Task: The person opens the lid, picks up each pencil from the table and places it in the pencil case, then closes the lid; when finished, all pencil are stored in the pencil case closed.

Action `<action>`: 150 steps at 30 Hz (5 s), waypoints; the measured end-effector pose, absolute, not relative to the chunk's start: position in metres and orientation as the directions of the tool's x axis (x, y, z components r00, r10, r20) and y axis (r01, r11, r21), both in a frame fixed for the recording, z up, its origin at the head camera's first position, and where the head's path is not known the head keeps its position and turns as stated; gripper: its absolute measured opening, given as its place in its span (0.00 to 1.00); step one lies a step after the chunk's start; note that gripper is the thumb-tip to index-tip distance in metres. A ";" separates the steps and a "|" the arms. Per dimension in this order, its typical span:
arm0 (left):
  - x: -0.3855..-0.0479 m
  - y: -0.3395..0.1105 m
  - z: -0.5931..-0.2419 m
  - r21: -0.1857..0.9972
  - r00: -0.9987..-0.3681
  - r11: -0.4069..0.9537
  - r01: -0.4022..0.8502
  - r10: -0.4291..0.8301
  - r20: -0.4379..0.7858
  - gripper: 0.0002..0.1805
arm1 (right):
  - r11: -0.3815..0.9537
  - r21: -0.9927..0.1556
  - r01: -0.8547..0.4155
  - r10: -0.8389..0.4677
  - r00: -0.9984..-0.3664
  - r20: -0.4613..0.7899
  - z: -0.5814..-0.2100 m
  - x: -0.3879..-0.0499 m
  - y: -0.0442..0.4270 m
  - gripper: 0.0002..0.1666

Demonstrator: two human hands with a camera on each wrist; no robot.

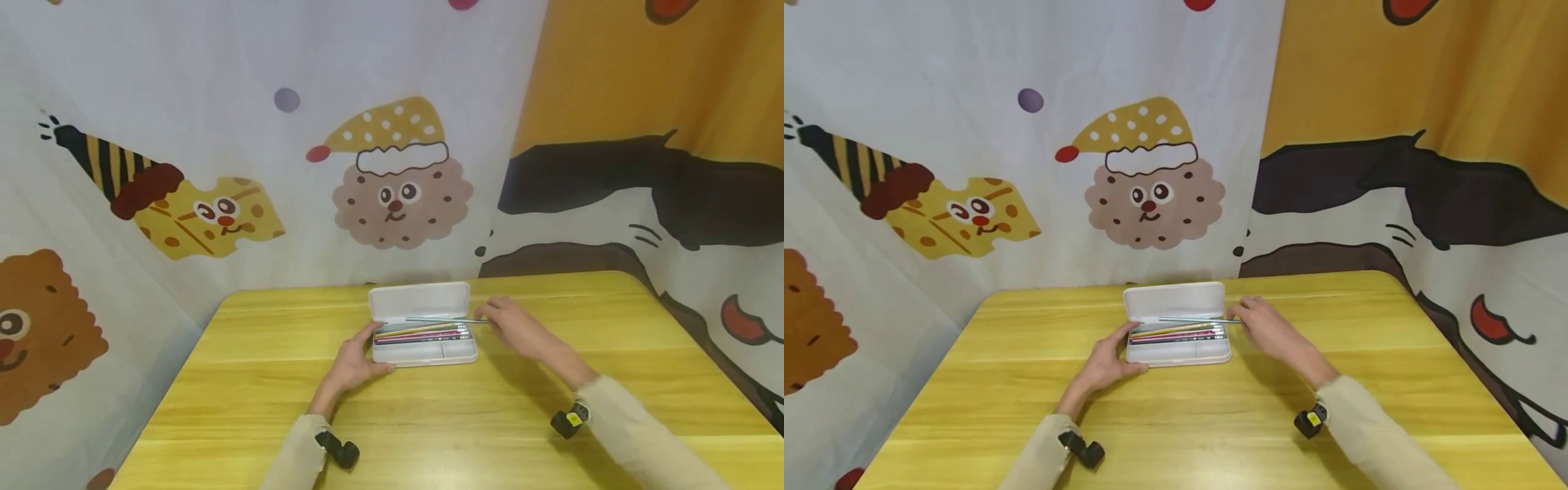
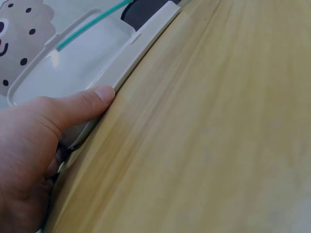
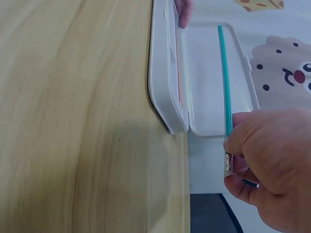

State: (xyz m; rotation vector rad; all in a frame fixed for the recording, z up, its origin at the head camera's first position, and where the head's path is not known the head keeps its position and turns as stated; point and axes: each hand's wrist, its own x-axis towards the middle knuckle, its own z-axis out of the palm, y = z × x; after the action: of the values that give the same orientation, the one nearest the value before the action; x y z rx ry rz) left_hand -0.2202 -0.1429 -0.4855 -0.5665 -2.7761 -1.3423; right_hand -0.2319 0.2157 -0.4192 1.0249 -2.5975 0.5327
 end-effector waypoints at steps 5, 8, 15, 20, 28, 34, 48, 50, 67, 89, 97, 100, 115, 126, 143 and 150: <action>-0.220 -0.142 -0.485 0.773 -0.937 0.553 0.311 0.314 0.152 0.49 | 0.683 -0.200 -0.702 -0.598 -0.695 0.400 -0.423 -0.235 0.207 0.19; -0.220 -0.142 -0.486 0.787 -0.938 0.535 0.306 0.313 0.152 0.49 | 0.670 -0.173 -0.722 -0.613 -0.669 0.420 -0.424 -0.236 0.202 0.18; -0.221 -0.143 -0.487 0.791 -0.931 0.519 0.324 0.325 0.168 0.50 | 0.651 -0.170 -0.740 -0.629 -0.651 0.425 -0.428 -0.239 0.193 0.18; -0.221 -0.143 -0.487 0.791 -0.927 0.515 0.331 0.333 0.172 0.50 | 0.643 -0.188 -0.742 -0.634 -0.654 0.413 -0.430 -0.241 0.186 0.18; -0.222 -0.143 -0.486 0.786 -0.926 0.519 0.337 0.335 0.176 0.49 | 0.642 -0.160 -0.750 -0.646 -0.641 0.415 -0.434 -0.244 0.175 0.17; -0.222 -0.142 -0.486 0.783 -0.928 0.525 0.332 0.332 0.171 0.50 | 0.648 -0.149 -0.747 -0.645 -0.642 0.415 -0.437 -0.246 0.168 0.17; -0.222 -0.143 -0.488 0.770 -0.928 0.542 0.336 0.332 0.171 0.50 | 0.661 -0.073 -0.746 -0.653 -0.621 0.435 -0.445 -0.253 0.159 0.16; -0.220 -0.143 -0.488 0.772 -0.925 0.534 0.345 0.331 0.184 0.50 | 0.670 -0.077 -0.739 -0.649 -0.632 0.423 -0.446 -0.252 0.158 0.16; -0.223 -0.143 -0.488 0.759 -0.925 0.550 0.348 0.334 0.183 0.50 | 0.725 -0.139 -0.675 -0.575 -0.703 0.418 -0.448 -0.250 0.159 0.17; -0.220 -0.144 -0.489 0.768 -0.919 0.525 0.366 0.333 0.209 0.49 | 0.572 -0.640 -0.512 -0.190 -0.842 0.504 -0.423 -0.259 0.204 0.10; -0.220 -0.142 -0.488 0.757 -0.917 0.536 0.373 0.336 0.214 0.50 | 0.573 -0.696 -0.434 -0.175 -0.894 0.413 -0.412 -0.268 0.203 0.13; -0.220 -0.143 -0.487 0.761 -0.918 0.534 0.368 0.338 0.207 0.50 | 0.560 -0.716 -0.417 -0.179 -0.905 0.387 -0.410 -0.274 0.199 0.14; -0.221 -0.144 -0.492 0.740 -0.904 0.531 0.413 0.334 0.265 0.50 | 0.446 -0.846 -0.294 -0.207 -0.953 0.222 -0.413 -0.289 0.188 0.16; -0.217 -0.142 -0.490 0.765 -0.928 0.536 0.358 0.292 0.230 0.51 | 0.425 -0.874 -0.236 -0.225 -0.963 0.151 -0.410 -0.287 0.189 0.17; -0.214 -0.143 -0.492 0.829 -0.932 0.437 0.350 0.250 0.261 0.48 | 0.404 -0.869 -0.287 -0.279 -0.943 0.182 -0.416 -0.280 0.196 0.16; -0.219 -0.144 -0.486 0.889 -0.931 0.285 0.357 0.188 0.314 0.33 | 0.411 -0.864 -0.290 -0.276 -0.943 0.185 -0.416 -0.280 0.197 0.16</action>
State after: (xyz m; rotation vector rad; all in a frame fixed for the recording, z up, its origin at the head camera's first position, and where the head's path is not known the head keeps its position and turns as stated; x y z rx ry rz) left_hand -0.2186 -0.1445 -0.4858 -0.5123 -2.3957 -1.7200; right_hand -0.2795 0.1969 -0.4156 0.5270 -2.6280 1.6140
